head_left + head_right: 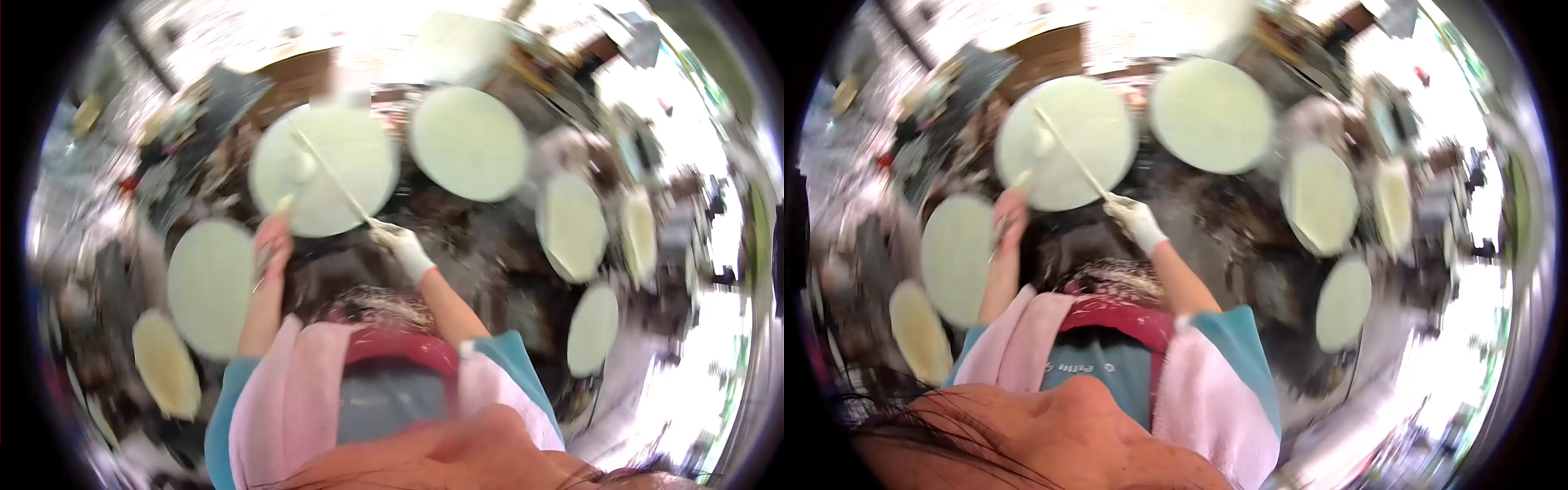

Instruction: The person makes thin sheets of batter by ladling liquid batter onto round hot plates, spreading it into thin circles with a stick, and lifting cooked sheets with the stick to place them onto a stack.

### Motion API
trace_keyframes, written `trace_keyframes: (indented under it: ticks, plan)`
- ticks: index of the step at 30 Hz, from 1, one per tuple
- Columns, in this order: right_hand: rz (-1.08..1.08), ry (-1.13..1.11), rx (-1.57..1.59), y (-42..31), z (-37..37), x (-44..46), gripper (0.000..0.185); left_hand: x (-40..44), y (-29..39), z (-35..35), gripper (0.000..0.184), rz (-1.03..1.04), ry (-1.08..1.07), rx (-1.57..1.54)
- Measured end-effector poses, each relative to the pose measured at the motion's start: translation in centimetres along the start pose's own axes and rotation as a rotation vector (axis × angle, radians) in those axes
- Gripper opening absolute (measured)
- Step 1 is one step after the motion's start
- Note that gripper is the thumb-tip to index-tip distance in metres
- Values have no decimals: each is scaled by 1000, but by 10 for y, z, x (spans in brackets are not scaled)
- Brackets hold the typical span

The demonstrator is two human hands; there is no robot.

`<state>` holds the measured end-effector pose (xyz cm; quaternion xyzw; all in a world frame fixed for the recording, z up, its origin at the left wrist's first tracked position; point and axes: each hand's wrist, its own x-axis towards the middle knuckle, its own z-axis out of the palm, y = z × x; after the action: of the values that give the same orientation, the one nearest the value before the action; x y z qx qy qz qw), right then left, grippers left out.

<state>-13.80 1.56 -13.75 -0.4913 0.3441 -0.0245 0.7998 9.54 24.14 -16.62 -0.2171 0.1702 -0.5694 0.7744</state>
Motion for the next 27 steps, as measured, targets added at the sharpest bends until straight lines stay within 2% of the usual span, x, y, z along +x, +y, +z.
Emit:
trace_keyframes:
  ticks: [1,2,3,4,5,6,8,10,12,14,18,20,22,24,27]
  plan:
    - [-98,116,65,0,-5,0,33,-4,-20,13,20,-53,-12,174]
    - [0,179,-59,-28,-5,-25,33,-13,-40,36,28,-97,-40,348]
    - [-141,155,-339,-23,-16,-29,32,-24,-34,36,33,166,266,872]
    - [-221,85,-392,27,-41,-2,34,-12,-64,59,32,225,409,1123]
    - [-110,2,-310,22,-49,-8,34,8,-86,76,33,161,268,1248]
    - [-77,7,-168,33,-59,-10,36,27,-88,79,35,150,223,1182]
    - [-140,145,27,-4,-86,-67,38,60,-124,89,36,111,326,971]
    - [-144,475,271,-9,-151,-111,45,90,-146,72,37,-49,280,816]
    - [-289,699,407,5,-238,-152,47,117,-184,53,37,-127,304,730]
    - [-459,1018,112,17,-326,-190,44,142,-223,33,37,-219,282,713]
    - [-279,1280,-416,-10,-505,-263,46,190,-314,2,36,-271,303,834]
    - [-366,1367,-509,-30,-574,-266,62,209,-352,-5,36,-283,336,859]
    - [-310,1433,-589,-42,-643,-255,75,225,-388,-13,37,-274,388,831]
    - [-114,1412,-657,-68,-677,-250,89,239,-415,-19,37,-286,418,812]
    - [-84,1271,-610,-67,-725,-221,89,256,-442,-25,37,-328,408,755]
